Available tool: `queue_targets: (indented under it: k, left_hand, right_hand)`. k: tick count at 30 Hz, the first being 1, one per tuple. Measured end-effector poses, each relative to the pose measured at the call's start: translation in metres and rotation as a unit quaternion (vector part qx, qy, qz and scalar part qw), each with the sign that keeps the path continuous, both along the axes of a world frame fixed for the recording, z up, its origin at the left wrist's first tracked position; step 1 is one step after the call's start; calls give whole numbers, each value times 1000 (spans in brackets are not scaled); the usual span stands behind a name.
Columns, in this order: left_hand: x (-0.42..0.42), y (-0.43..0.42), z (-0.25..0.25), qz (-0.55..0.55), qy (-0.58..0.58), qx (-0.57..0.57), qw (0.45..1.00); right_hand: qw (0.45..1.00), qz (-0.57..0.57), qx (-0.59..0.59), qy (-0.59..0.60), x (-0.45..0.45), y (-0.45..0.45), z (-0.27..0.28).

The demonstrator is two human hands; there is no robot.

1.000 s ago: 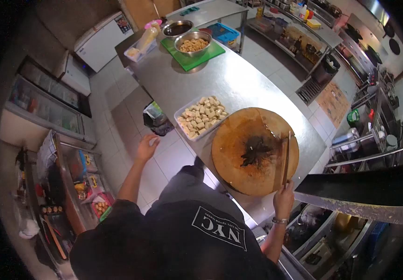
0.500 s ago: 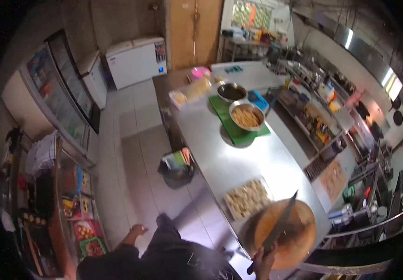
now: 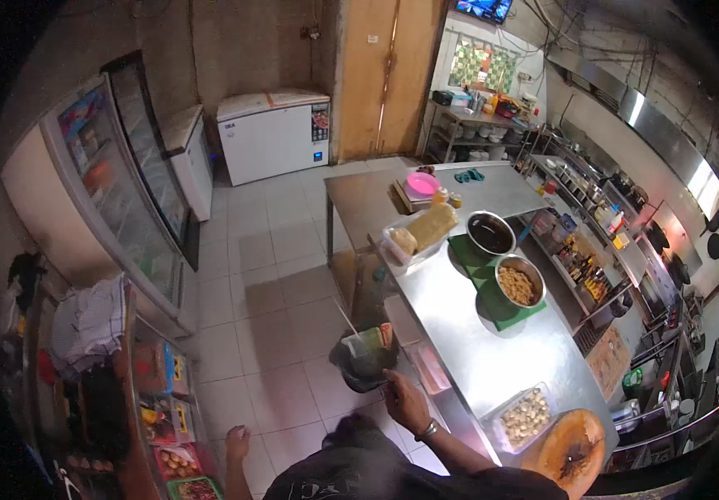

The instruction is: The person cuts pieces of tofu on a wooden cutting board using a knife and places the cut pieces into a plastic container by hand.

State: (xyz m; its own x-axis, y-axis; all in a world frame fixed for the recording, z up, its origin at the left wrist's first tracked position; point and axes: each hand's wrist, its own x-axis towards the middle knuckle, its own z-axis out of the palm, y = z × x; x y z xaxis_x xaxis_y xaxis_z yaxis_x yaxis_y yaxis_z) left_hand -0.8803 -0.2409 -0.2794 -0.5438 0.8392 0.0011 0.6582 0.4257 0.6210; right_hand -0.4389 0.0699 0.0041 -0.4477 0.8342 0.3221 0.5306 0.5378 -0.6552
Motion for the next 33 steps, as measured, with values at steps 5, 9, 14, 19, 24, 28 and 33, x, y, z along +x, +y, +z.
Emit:
queue_targets:
  k: [5, 9, 14, 19, 24, 28, 33]
  left_hand:
    - [-20, 12, 14, 102, -76, -117, 985]
    - [-76, 43, -18, 27, 0, -59, 998]
    - [-170, 150, 2, 65, -25, -91, 993]
    - [-223, 309, 22, -27, 7, -175, 984]
    - [-276, 533, 45, -163, 2, -147, 976]
    - [-243, 735, 131, -266, -8, -116, 957]
    - [-163, 978, 195, -414, 49, -11, 909]
  right_hand:
    - [966, -14, -142, -218, -36, 56, -84]
    - [859, -21, -323, -396, -32, 87, -200]
    - [825, -50, -413, -382, -101, 159, -218]
    - [903, 47, -425, 45, 0, 113, -260]
    - [865, -93, -484, -96, -41, 133, -267]
    - [717, -224, -644, -143, -82, 141, -281]
    - [519, -406, -752, 6, -163, 126, -249]
